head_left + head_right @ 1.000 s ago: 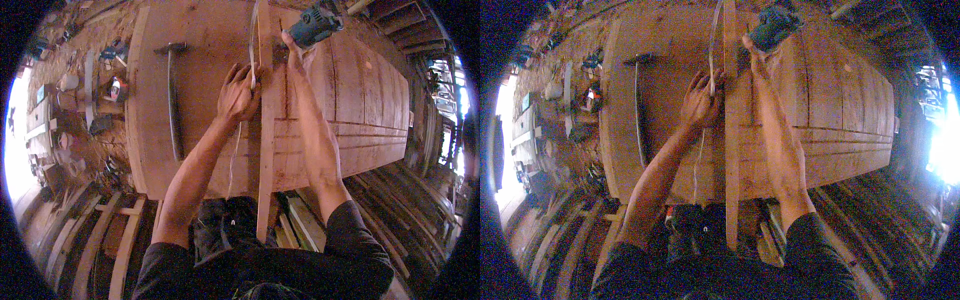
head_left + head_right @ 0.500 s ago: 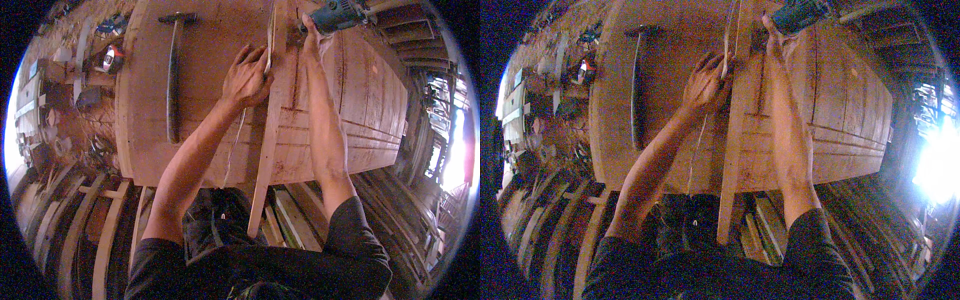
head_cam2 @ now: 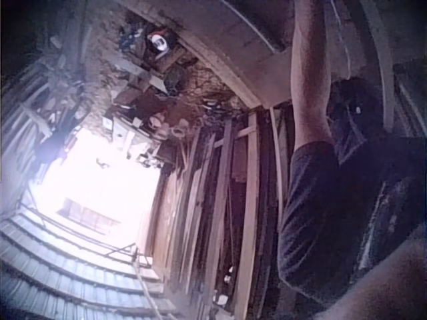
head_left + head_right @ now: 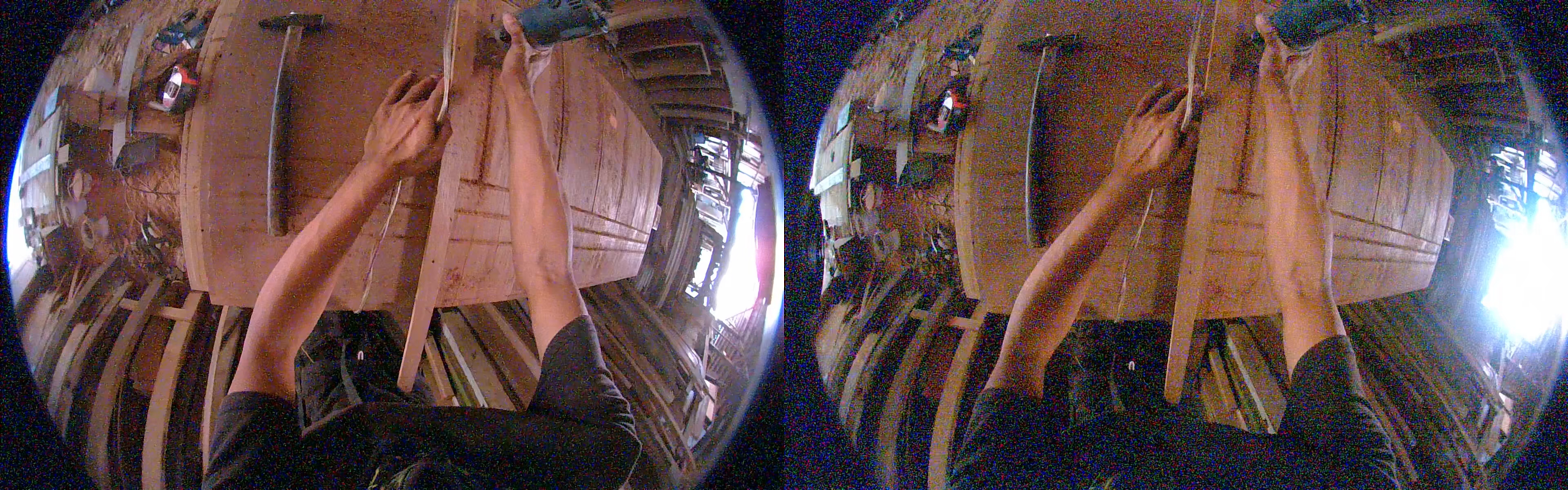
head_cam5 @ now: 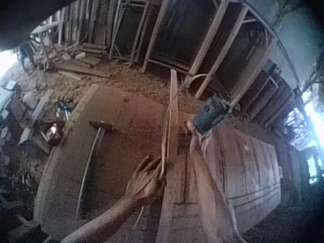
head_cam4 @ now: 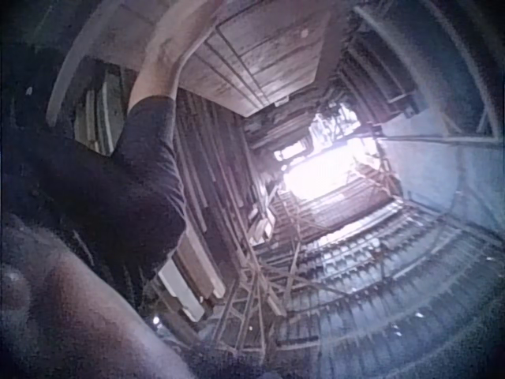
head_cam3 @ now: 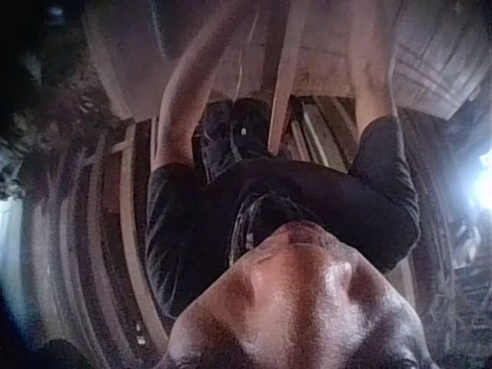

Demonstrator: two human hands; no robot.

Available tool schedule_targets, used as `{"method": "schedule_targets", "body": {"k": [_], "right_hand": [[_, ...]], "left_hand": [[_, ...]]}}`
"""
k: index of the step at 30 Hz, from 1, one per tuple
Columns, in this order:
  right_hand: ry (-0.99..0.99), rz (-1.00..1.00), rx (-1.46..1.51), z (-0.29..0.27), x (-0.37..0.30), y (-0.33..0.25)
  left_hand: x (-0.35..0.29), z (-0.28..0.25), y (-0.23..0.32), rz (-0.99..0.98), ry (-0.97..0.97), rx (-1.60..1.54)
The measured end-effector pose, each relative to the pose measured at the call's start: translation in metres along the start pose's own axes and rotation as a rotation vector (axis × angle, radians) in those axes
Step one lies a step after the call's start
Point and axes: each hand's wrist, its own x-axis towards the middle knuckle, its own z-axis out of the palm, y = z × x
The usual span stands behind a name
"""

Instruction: The person assembles a wooden structure by positioning thin wooden strips onto a plywood base, securing them with a hammer, and smoothing edges with a power sander. The person repeatedly aligns, hammers, and sands the strips to fit the curved surface.

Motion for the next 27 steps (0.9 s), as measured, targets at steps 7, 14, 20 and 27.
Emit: {"method": "schedule_targets", "body": {"k": [7,14,20,27], "right_hand": [[-0.029,-0.014,-0.007,0.017,0.018,0.004],[-0.011,-0.043,-0.009,0.024,0.036,0.012],[0.011,-0.057,-0.013,0.032,0.04,0.016],[0.032,-0.075,-0.019,0.032,0.05,0.021]], "left_hand": [[-0.001,-0.006,0.001,-0.026,-0.05,0.04],[0.004,-0.009,0.006,-0.077,-0.047,0.025],[0.003,-0.008,0.005,-0.066,-0.041,0.022],[0.005,-0.004,0.002,-0.033,-0.038,0.013]]}}
